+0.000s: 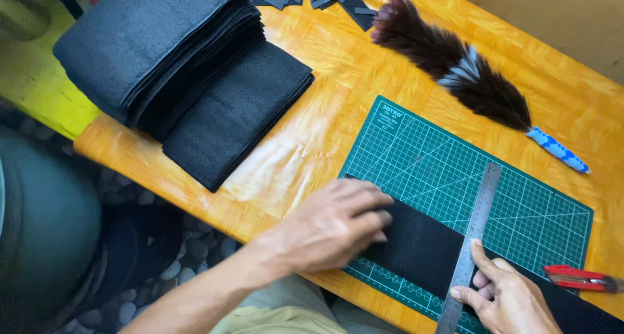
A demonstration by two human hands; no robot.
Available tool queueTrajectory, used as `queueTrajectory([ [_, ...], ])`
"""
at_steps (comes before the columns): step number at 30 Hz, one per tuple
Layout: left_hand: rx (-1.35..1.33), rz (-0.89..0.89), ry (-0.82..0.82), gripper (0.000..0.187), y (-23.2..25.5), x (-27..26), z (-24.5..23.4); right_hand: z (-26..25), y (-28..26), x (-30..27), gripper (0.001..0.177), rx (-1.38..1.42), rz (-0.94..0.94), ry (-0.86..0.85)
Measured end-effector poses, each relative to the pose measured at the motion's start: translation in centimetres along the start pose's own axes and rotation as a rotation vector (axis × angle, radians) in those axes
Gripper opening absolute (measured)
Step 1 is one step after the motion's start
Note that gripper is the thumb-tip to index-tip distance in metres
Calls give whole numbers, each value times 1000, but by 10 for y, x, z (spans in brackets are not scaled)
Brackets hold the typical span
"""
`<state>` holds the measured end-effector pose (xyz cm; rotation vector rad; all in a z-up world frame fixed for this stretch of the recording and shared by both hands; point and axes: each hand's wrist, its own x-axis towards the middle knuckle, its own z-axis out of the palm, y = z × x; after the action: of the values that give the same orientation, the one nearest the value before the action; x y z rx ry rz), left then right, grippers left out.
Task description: The person cleans a wooden workbench with a feather duster, then places a long strip of black fabric on a green cutting mat. They use a metal ruler and a red utility knife to measure and cut the fabric into smaller rectangular pieces.
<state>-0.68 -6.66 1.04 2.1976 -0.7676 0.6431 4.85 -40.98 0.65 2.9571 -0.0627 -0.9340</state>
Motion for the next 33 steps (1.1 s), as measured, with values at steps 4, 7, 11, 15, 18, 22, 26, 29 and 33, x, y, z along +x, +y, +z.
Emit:
queueTrajectory([
  [4, 54, 26, -95, 25, 27, -2, 69, 18, 17, 18, 103, -14, -1, 53],
  [7, 115, 22, -172, 15, 29, 3, 68, 16, 13, 14, 101, -24, -34, 82],
  [11, 193, -61, -313, 15, 18, 12, 50, -15, -14, -19, 86, 66, -109, 41],
  [15, 238, -45, -354, 25, 17, 33, 58, -38, -27, -36, 90, 104, -46, -92],
  [18, 128, -1, -428, 23, 28, 62, 74, -37, -24, -37, 87, 76, -69, -84],
  [22, -88, 69, -525, 28, 37, 98, 114, -40, -20, -42, 57, 122, -127, -30],
  [26, -59, -100, -811, 67, 35, 116, 152, -36, -9, -45, 26, 194, -205, 14],
  [29, -119, -121, -808, 61, 30, 120, 158, -30, 0, -44, 32, 267, -247, 10],
  [33, -86, -83, -795, 68, 30, 120, 163, -29, 5, -43, 46, 310, -279, 46],
])
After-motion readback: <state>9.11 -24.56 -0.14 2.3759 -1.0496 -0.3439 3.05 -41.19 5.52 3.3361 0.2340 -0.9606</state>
